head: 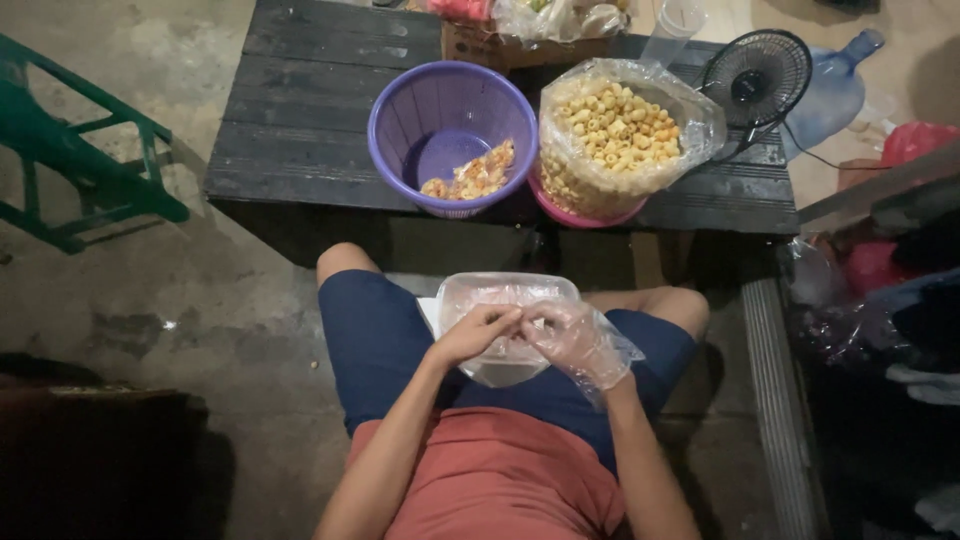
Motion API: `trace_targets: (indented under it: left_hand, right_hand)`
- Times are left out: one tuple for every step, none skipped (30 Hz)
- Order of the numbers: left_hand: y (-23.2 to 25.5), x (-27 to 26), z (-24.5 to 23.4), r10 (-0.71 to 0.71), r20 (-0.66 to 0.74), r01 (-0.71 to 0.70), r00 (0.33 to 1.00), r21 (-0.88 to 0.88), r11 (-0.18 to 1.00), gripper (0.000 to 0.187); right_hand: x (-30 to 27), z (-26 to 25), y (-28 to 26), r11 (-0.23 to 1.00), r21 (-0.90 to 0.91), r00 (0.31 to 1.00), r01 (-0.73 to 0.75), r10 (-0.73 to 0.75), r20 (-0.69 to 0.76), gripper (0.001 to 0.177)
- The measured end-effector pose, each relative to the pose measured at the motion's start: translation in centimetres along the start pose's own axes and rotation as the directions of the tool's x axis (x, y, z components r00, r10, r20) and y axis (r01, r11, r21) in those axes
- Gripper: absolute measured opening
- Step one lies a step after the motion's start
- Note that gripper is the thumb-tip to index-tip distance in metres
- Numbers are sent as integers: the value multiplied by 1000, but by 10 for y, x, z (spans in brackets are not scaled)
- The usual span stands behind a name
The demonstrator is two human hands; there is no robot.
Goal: A person wearing gloves is packing small snacks from a large container into individual small plastic bags.
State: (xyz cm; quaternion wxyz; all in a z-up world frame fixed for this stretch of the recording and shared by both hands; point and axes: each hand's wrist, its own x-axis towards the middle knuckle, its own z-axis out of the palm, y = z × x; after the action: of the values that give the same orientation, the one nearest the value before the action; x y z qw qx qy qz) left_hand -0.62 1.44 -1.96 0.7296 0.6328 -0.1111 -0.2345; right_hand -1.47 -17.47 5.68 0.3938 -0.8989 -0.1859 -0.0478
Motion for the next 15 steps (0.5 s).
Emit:
trace_targets:
  left_hand:
    - [-2,2,1,1,1,-1,1000,0,1000,34]
    - [-5,3,2,-29,-26,26,999,-91,996,36]
    - [-8,5,3,-61,-52,51,997,-181,982,39]
    - [-7,5,5,-61,-51,50,997,-182,982,39]
    - [-6,5,7,-52,-60,39,997,-190,981,38]
    - [-4,6,8,-43,-69,28,997,-199,980,39]
    - [-10,8,7,-40,-68,26,997,-199,980,39]
    - [-16,11,6,-42,-84,26,996,-181,983,39]
    - [-21,13,5,-43,-100,26,994,-164,986,38]
    - [-17,12,7,-41,-100,24,994,-165,986,38]
    - [-13,12,8,-58,-130,28,990,-225,974,37]
    - [-9,11,9,-77,-158,30,984,-283,959,37]
    - [-3,10,10,-73,-160,26,984,-283,959,37]
    - [3,8,10,-73,-186,16,980,-294,956,37]
    - [8,5,10,-76,-213,7,974,-305,952,37]
  right_hand:
    - [4,1,6,1000,-1,1000,0,0,-1,14]
    - [7,2,12,998,-41,999,39,-38,10,16]
    - [11,4,19,994,-79,997,78,-76,23,18]
    - [9,6,35,994,-80,997,78,-76,23,18]
    - [6,9,50,871,-311,924,382,-366,109,17]
    - [4,12,66,607,-484,766,630,-590,257,18]
    - [15,1,45,606,-486,765,630,-590,257,18]
    - [26,-10,25,845,-308,888,437,-351,297,22]
    - [36,-22,4,979,-133,918,157,-95,384,31]
    - [42,-32,-9,978,-135,918,158,-95,385,31]
    - [49,-42,-22,990,-115,923,87,-36,384,30]
    - [56,-52,-35,995,-95,923,15,23,384,30]
    - [67,-64,-36,995,-96,923,19,19,384,30]
    - [78,-76,-38,992,-121,972,-30,57,228,26]
    - [88,-88,-39,988,-135,994,-81,91,67,22]
